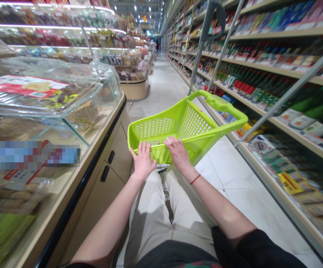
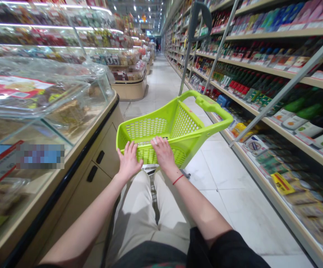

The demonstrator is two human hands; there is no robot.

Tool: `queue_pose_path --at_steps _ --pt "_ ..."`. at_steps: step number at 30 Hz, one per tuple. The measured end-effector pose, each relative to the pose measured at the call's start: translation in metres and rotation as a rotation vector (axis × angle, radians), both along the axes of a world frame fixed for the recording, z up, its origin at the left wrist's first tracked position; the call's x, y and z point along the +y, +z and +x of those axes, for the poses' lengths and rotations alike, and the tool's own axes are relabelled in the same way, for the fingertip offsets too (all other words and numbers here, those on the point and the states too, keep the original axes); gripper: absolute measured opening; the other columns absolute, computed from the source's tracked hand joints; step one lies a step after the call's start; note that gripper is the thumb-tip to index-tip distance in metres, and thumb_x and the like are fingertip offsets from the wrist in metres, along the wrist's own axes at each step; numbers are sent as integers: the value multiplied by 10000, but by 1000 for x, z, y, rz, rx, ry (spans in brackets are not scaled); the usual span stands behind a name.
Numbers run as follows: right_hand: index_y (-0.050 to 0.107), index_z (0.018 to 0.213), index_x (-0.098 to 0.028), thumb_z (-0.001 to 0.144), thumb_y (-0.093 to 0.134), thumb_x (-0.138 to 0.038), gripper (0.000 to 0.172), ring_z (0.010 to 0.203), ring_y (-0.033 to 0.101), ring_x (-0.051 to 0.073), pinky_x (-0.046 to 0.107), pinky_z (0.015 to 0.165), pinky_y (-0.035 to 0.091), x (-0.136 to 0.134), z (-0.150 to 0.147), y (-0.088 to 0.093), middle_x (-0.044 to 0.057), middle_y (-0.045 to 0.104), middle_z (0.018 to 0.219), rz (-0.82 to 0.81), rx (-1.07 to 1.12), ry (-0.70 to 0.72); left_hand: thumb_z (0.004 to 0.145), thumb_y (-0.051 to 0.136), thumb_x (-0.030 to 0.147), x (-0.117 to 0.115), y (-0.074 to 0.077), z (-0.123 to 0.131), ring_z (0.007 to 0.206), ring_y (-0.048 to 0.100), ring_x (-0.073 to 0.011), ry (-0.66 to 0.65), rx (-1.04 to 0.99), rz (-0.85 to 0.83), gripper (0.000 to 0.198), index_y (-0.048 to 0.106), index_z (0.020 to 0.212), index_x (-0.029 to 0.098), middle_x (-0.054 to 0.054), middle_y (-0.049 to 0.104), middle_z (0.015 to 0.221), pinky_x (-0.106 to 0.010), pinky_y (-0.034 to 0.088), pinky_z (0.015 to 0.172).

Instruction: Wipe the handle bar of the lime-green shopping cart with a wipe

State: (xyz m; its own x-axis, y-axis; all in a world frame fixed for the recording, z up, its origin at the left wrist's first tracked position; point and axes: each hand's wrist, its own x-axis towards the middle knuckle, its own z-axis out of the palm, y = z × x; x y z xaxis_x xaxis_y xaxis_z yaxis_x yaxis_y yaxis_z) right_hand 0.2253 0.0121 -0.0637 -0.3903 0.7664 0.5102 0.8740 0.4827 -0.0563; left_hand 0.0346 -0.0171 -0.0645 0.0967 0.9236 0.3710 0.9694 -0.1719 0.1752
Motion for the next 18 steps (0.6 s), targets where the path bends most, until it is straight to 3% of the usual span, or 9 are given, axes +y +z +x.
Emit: queue_pose_path --at_steps 5,9,13,18 --pt "532 1399 -158 889 369 11 561 1441 371 257 534 1181 282 3 61 17 190 468 1507 41 -31 -206 766 588 302 0 0 -2 1499 194 -396 43 -21 -28 675 444 1420 219 -163 322 1588 -744 107 1146" --pt "490 1423 -104 889 366 2 559 1471 310 291 561 1176 275 5 83 19 236 399 1540 73 -1 -316 767 594 304 0 -1 -2 1492 202 -407 37 -20 -26 684 435 1428 227 -174 328 1580 -758 113 1134" --pt "458 1442 -109 904 333 -9 562 1490 265 289 591 1173 273 5 65 7 230 389 1546 81 51 -276 769 593 310 0 0 -2 1491 209 -404 38 -18 -26 684 438 1429 222 -171 343 1574 -748 101 1145" --pt "475 1426 -80 924 332 -32 523 1491 257 290 555 1189 274 0 13 -5 228 411 1531 52 70 -177 768 588 312 0 2 -1 1485 229 -394 47 -14 -26 679 444 1426 220 -156 360 1570 -739 98 1155"
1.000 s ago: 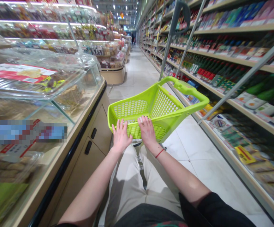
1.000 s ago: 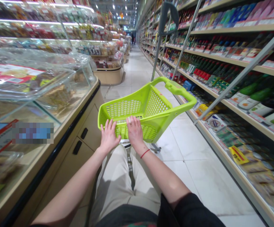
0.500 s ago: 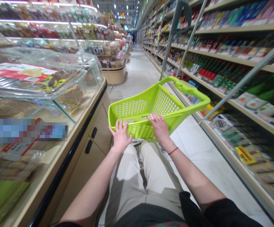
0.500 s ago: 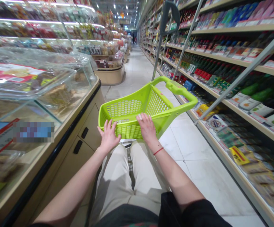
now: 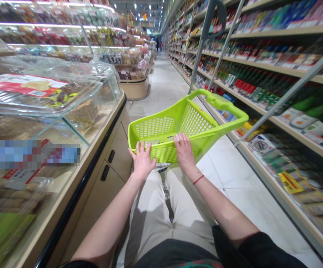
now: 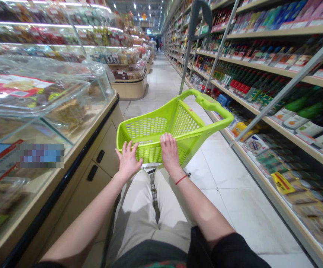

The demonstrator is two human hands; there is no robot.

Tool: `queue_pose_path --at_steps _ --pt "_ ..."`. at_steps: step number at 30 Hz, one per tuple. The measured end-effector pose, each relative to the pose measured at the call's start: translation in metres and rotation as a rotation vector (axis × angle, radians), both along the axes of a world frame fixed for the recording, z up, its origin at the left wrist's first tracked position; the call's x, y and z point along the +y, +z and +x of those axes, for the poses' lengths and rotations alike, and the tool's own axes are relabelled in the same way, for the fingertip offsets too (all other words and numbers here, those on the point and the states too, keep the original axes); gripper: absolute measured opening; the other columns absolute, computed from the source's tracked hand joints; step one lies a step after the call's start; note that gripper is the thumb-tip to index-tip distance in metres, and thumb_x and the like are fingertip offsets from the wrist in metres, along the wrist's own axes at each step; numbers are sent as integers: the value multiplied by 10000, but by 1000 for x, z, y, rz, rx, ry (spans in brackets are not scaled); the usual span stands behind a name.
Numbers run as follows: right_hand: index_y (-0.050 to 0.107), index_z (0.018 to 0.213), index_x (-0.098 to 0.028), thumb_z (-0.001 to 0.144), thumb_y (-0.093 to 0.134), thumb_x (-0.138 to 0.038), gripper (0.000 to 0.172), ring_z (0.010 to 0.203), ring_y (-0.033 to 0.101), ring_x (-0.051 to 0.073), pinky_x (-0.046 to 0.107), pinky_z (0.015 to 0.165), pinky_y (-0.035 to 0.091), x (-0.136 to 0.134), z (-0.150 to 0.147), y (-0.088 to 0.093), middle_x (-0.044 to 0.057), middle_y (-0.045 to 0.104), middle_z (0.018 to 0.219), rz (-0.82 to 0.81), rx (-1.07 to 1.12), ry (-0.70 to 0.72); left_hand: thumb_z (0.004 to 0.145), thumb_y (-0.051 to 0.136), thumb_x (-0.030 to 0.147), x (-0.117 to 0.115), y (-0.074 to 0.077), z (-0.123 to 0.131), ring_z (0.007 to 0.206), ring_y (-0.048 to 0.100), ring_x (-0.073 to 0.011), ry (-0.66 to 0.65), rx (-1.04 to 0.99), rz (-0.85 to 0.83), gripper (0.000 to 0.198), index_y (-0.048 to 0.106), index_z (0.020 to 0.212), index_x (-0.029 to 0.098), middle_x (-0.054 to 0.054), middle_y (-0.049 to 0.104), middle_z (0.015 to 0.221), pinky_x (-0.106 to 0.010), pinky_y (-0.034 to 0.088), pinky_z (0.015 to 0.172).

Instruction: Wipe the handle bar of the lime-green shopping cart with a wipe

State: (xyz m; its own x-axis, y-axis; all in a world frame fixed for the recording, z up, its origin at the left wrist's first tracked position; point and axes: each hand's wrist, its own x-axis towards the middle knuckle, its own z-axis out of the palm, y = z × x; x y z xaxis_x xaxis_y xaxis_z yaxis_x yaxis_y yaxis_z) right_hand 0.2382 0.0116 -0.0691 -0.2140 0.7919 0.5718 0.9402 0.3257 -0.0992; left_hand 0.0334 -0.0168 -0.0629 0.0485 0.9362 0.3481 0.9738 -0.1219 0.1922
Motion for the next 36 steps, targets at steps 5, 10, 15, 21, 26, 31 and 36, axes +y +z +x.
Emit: queue_pose_path --at_steps 5,10,15,21,26,31,36 --pt "480 1434 -83 929 402 -65 512 1485 274 289 525 1202 271 -6 -53 -2 211 407 1542 -86 -1 150 763 576 309 1 -2 0 1485 231 -384 -7 7 12 712 417 1448 200 -154 366 1570 -735 93 1158" --pt "465 1456 -100 931 460 -110 525 1479 288 278 515 1207 263 -8 -81 -3 197 392 1557 -133 16 233 802 520 312 1 -5 -1 1499 214 -356 6 5 8 731 349 1485 119 -168 359 1575 -693 60 1189" --pt "473 1459 -139 932 483 -113 528 1466 318 272 490 1203 274 -4 -76 -2 178 402 1556 -132 -38 262 781 518 289 0 -5 0 1502 212 -351 18 10 0 738 353 1477 108 -169 358 1576 -677 72 1201" --pt "528 1406 -201 943 416 -73 494 1426 384 259 517 1195 262 0 -34 6 151 475 1508 -78 -97 174 776 522 300 0 -6 2 1502 211 -354 29 22 12 739 359 1466 93 -181 355 1573 -668 87 1204" --pt "542 1382 -167 928 368 -30 504 1425 385 269 551 1191 243 4 14 17 184 484 1492 -56 -91 11 778 518 303 0 -7 -1 1502 206 -363 21 20 20 753 344 1476 81 -179 348 1578 -676 103 1200" --pt "522 1388 -97 937 360 -46 482 1448 343 295 552 1178 274 4 17 13 238 442 1505 -28 -43 -55 782 515 297 0 -11 -3 1505 213 -340 11 4 38 800 276 1509 62 -184 336 1584 -645 76 1218" --pt "505 1406 -112 930 369 -46 500 1459 318 280 536 1185 282 -2 -27 0 209 440 1512 -28 10 44 773 518 284 -1 -12 -3 1500 232 -337 -4 -18 58 803 280 1502 46 -195 349 1575 -637 81 1220"
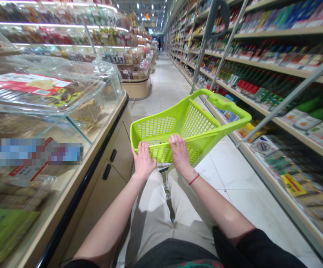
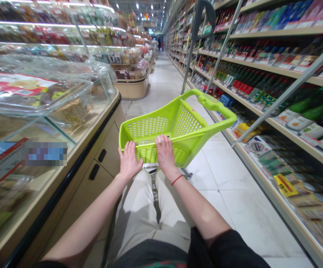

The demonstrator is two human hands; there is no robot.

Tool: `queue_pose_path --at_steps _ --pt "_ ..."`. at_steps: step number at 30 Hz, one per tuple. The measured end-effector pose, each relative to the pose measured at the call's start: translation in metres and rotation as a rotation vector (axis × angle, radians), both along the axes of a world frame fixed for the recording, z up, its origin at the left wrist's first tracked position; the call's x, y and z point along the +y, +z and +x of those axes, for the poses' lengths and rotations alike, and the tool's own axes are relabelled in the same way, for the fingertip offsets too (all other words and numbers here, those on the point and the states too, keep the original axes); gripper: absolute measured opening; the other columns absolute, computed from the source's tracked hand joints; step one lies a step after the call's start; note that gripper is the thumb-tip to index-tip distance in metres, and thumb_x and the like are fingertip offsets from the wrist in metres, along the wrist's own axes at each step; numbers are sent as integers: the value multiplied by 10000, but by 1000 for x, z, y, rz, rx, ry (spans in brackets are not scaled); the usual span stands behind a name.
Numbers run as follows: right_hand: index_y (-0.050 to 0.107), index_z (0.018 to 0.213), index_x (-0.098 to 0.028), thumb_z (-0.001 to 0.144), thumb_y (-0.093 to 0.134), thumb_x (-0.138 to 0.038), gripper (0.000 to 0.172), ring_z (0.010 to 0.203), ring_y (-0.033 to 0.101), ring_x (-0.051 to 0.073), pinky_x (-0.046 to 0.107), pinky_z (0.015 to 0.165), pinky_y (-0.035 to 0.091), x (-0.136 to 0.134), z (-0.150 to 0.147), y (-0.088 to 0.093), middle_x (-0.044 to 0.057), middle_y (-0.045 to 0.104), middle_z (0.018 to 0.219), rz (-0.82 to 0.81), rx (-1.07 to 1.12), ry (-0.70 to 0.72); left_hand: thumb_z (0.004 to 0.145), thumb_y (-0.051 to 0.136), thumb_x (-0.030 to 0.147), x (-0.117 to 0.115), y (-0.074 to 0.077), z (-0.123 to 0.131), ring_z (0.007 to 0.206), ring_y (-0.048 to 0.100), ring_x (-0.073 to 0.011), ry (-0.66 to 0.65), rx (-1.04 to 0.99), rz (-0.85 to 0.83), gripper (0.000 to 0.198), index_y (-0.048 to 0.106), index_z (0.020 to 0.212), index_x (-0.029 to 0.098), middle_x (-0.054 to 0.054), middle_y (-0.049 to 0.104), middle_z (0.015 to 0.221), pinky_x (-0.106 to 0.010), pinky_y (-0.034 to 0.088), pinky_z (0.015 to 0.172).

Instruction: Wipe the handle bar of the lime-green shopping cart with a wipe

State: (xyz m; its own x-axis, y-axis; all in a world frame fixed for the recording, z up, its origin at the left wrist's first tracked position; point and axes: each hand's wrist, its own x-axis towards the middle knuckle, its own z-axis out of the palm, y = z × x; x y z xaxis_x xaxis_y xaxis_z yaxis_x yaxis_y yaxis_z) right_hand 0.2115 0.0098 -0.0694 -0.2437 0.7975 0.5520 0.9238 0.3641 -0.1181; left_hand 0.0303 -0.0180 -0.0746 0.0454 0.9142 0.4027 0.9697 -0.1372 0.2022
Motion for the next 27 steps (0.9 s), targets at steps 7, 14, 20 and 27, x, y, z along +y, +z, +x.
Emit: queue_pose_path --at_steps 7,14,20,27 --pt "502 1429 -97 961 443 -127 474 1471 300 280 504 1209 251 -7 -64 -3 219 404 1542 -99 39 171 814 482 284 0 0 0 1506 216 -334 4 -5 -20 732 323 1483 34 -205 341 1576 -646 78 1211" --pt "517 1420 -137 989 423 -179 443 1447 351 263 500 1190 289 -2 -67 -3 177 449 1525 -55 3 300 821 478 279 0 -2 0 1506 214 -340 6 12 -22 720 334 1486 42 -207 337 1579 -649 72 1208" --pt "515 1422 -158 952 407 -86 487 1425 389 265 499 1195 278 3 -21 0 161 485 1500 -2 -99 199 744 547 252 0 -3 1 1498 219 -363 8 9 4 777 350 1465 37 -204 348 1572 -648 95 1212" --pt "515 1415 -147 923 362 -18 531 1454 345 286 552 1184 268 9 58 11 189 442 1526 32 -103 -98 736 575 261 0 -4 -1 1489 215 -399 17 11 9 777 371 1451 38 -200 346 1573 -639 123 1212"
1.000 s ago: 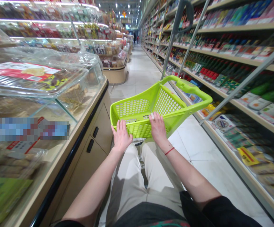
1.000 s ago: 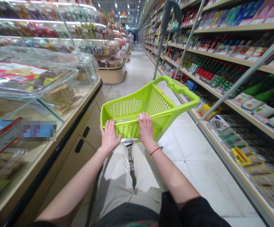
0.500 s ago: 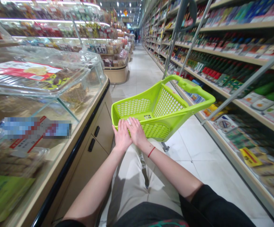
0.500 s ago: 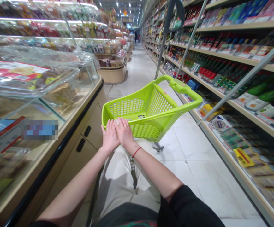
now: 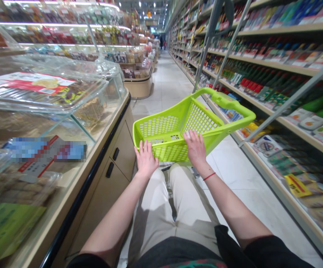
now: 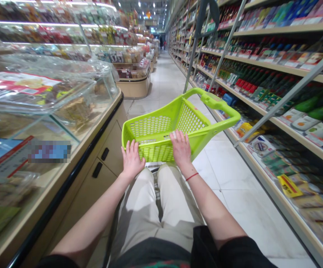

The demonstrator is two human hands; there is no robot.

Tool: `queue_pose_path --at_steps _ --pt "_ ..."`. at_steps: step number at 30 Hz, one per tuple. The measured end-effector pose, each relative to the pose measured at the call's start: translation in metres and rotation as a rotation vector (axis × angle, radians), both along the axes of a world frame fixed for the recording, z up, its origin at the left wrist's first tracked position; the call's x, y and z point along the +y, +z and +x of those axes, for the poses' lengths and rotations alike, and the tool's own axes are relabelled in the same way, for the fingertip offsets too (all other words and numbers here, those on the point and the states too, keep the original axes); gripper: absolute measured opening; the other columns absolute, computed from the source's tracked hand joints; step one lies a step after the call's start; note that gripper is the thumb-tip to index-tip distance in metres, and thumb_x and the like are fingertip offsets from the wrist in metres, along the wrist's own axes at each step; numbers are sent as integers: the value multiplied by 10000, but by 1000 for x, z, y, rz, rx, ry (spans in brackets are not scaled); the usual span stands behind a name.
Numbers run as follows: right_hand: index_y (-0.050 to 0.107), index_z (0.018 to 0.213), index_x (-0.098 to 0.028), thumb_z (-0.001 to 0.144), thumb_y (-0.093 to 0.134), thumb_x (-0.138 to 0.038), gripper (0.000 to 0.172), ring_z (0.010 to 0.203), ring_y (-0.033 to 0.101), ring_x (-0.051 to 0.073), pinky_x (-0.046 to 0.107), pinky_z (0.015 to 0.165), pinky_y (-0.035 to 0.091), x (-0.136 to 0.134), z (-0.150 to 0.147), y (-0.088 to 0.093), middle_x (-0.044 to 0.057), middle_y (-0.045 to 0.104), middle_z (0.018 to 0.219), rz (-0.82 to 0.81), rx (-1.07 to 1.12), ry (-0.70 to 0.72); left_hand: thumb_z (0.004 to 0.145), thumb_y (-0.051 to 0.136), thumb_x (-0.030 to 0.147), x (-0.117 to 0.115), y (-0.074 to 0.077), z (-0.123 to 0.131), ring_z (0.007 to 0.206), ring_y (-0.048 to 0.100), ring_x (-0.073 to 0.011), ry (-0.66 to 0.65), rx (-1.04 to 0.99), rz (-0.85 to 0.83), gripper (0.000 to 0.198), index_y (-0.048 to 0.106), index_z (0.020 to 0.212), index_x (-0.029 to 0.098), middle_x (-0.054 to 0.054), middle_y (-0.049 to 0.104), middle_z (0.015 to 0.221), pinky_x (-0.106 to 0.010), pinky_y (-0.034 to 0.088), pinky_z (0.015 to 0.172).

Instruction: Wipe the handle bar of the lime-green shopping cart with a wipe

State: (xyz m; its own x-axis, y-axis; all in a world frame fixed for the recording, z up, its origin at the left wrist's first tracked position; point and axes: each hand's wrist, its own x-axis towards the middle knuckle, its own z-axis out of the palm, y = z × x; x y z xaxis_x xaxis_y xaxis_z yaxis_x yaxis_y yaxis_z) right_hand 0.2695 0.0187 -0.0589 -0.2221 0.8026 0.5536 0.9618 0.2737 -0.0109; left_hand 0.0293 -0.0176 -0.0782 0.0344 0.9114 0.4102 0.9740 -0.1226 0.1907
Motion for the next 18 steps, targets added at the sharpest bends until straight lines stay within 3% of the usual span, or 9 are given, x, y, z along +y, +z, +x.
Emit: queue_pose_path --at_steps 3,6,14,18 --pt "492 1422 -103 922 350 -16 527 1472 308 291 552 1183 269 2 8 -2 208 417 1536 25 50 -74 729 578 254 0 -1 1 1485 228 -397 -4 -8 16 784 366 1451 35 -207 344 1572 -625 109 1220" --pt "479 1423 -61 928 317 -17 522 1486 273 284 534 1196 264 0 -10 -9 224 402 1541 28 93 -46 720 584 253 0 -2 2 1486 229 -392 -12 -11 27 793 364 1449 30 -215 350 1566 -610 103 1226" --pt "480 1428 -46 944 382 -76 494 1499 247 268 529 1218 247 -10 -109 -22 227 397 1545 -104 192 280 748 558 265 -1 0 0 1486 247 -364 -19 -15 27 760 372 1452 46 -213 370 1556 -582 110 1230" --pt "521 1406 -72 989 385 -160 447 1494 269 247 506 1225 245 -11 -136 -19 205 419 1538 -160 240 393 854 452 280 -1 -1 -2 1488 250 -351 -29 8 0 683 340 1485 44 -201 374 1560 -582 111 1225"
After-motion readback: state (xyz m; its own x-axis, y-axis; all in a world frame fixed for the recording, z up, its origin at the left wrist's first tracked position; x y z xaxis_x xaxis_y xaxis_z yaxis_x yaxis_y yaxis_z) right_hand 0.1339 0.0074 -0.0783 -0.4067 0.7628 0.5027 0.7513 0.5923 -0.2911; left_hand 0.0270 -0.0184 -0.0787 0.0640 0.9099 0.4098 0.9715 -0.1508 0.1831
